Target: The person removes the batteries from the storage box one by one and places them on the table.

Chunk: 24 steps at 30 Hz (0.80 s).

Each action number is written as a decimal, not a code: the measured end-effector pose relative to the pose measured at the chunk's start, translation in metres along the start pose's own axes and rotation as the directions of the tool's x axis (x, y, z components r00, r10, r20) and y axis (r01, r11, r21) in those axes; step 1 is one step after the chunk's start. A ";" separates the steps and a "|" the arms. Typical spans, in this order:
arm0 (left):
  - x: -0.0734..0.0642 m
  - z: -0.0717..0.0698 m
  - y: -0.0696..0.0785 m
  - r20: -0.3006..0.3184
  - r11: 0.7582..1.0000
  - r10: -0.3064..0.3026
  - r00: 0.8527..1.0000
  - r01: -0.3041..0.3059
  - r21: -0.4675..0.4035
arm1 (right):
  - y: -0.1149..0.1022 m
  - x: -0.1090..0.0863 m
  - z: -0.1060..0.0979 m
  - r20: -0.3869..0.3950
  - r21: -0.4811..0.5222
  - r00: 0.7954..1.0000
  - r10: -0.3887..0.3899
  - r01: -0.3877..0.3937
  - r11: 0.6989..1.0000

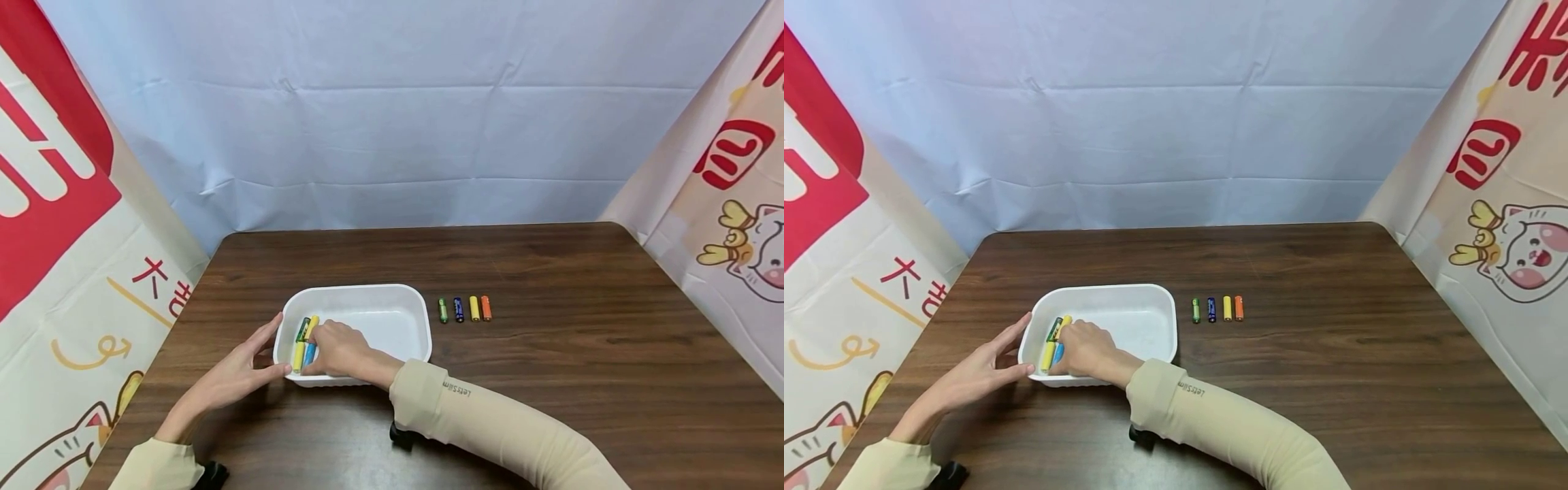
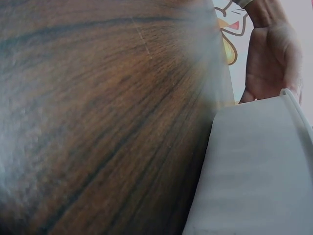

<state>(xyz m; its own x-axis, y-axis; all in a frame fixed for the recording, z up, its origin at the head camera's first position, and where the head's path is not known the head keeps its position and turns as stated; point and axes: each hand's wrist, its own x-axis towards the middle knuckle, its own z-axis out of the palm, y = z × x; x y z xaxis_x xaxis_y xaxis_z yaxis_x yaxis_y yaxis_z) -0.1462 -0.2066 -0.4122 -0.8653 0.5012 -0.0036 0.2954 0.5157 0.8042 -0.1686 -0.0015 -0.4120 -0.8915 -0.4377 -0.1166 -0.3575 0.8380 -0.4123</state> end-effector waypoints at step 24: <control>-0.002 -0.001 0.000 0.004 0.999 -0.035 0.999 0.035 0.003 | 0.002 -0.004 -0.013 -0.015 0.095 1.000 0.008 -0.007 0.995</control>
<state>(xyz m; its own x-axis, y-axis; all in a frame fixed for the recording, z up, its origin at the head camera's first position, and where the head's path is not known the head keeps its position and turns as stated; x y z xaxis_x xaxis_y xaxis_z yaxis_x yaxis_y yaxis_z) -0.1449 -0.2082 -0.4113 -0.8735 0.4857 -0.0344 0.2659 0.5350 0.8019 -0.1689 0.0061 -0.4001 -0.8984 -0.4261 -0.1067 -0.3234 0.8060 -0.4957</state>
